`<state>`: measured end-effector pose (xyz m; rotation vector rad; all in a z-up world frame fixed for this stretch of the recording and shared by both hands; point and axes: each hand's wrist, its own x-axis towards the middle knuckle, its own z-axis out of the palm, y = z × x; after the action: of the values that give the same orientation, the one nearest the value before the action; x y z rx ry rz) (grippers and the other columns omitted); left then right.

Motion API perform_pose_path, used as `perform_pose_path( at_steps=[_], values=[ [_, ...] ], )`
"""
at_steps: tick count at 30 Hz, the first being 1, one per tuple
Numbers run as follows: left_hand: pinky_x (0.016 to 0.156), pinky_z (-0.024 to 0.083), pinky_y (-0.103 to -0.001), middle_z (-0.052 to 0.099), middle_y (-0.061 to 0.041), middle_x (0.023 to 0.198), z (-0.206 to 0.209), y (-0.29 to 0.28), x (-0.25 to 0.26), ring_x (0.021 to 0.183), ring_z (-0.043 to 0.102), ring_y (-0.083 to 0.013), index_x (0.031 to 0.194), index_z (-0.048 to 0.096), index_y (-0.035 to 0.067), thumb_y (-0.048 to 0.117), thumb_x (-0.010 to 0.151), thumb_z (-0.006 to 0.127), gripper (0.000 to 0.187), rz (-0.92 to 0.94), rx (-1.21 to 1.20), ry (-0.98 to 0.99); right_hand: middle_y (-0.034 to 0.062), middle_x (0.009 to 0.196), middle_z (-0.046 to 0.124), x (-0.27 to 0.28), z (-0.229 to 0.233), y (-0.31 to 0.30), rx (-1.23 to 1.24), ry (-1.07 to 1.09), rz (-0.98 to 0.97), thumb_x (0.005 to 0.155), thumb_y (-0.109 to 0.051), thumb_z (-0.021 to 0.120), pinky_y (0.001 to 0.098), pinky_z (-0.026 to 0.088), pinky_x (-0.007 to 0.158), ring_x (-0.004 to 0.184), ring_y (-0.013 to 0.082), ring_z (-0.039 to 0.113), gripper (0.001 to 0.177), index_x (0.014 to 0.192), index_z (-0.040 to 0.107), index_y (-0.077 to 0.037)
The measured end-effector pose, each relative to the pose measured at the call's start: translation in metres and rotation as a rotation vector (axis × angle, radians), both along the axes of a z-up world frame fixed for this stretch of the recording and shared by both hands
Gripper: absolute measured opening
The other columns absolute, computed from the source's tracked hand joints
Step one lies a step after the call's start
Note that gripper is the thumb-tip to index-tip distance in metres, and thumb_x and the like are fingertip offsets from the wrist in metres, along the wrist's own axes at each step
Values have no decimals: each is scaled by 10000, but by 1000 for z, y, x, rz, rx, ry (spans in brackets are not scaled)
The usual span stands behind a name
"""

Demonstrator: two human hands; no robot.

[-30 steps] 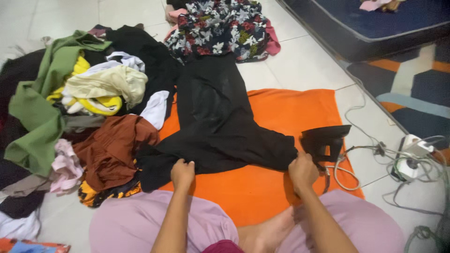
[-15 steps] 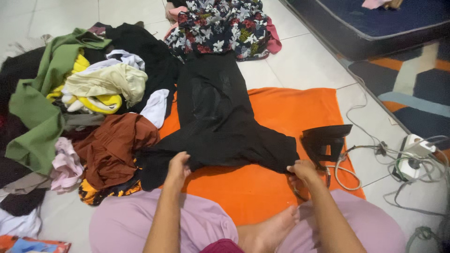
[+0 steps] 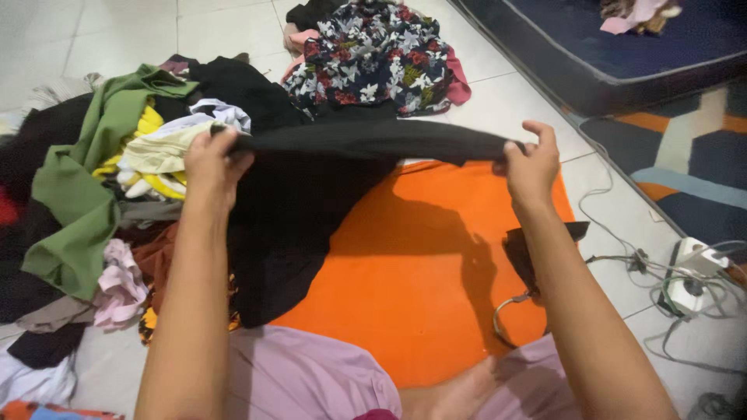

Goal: The person irons a black t-shirt laid out on an orange cloth on the floor. They use a handheld iron to smooth the sleeves and body of the shirt, adjusting the fabric with their hands between passes.

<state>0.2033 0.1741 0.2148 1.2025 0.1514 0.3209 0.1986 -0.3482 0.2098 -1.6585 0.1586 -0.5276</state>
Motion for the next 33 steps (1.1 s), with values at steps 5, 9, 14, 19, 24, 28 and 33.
perform_pose_path(
  at_steps=[5,9,14,19,24,28,33],
  values=[
    [1039,463,-514,600,-253,1375,-40,-31,-108,1240,608,-448,1465,465,-60,128,882,823,709,279,836,-310,90,922,690,-64,-74,-18,-270,190,69,948,5,641,320,558,674,776,191,682,330,1274,634,-43],
    [970,529,-466,742,-177,1181,-92,-53,-180,1091,686,-376,1207,741,193,234,792,738,417,112,1307,651,122,1010,769,-125,-180,-21,-444,441,188,842,-19,736,354,581,790,897,218,734,345,1181,695,-65],
    [796,587,-496,637,-170,1163,-126,-95,-193,991,696,-382,1043,745,141,251,790,729,277,101,1704,791,157,1165,738,-162,-227,-20,-872,703,366,735,-199,820,432,551,944,1065,314,710,539,1260,696,-192],
    [884,544,-488,631,-160,1112,-146,-193,-163,1053,624,-371,1004,736,95,131,825,656,199,-60,1564,154,132,1151,753,-117,-206,-3,-936,759,144,908,-281,640,480,548,929,1073,340,708,325,1207,749,-213],
    [967,522,-458,616,-139,1299,-169,-265,-96,1146,634,-365,1176,706,85,-7,888,559,336,-295,1289,-50,152,1038,783,-67,-203,7,-671,770,62,973,-339,598,493,558,862,988,345,738,309,1078,774,-108],
    [954,506,-464,434,-127,1507,-180,-270,-38,1165,623,-359,1233,694,171,-58,812,598,488,-453,1395,149,193,979,763,-53,-223,18,-604,884,36,965,-425,655,491,536,831,933,364,731,385,981,778,-60],
    [956,532,-465,482,-148,1401,-185,-262,-3,1137,642,-356,1082,739,141,11,881,639,260,-636,1663,219,204,814,752,-43,-249,10,-352,814,241,809,-240,831,488,523,704,690,275,701,311,834,707,44]
  ],
)
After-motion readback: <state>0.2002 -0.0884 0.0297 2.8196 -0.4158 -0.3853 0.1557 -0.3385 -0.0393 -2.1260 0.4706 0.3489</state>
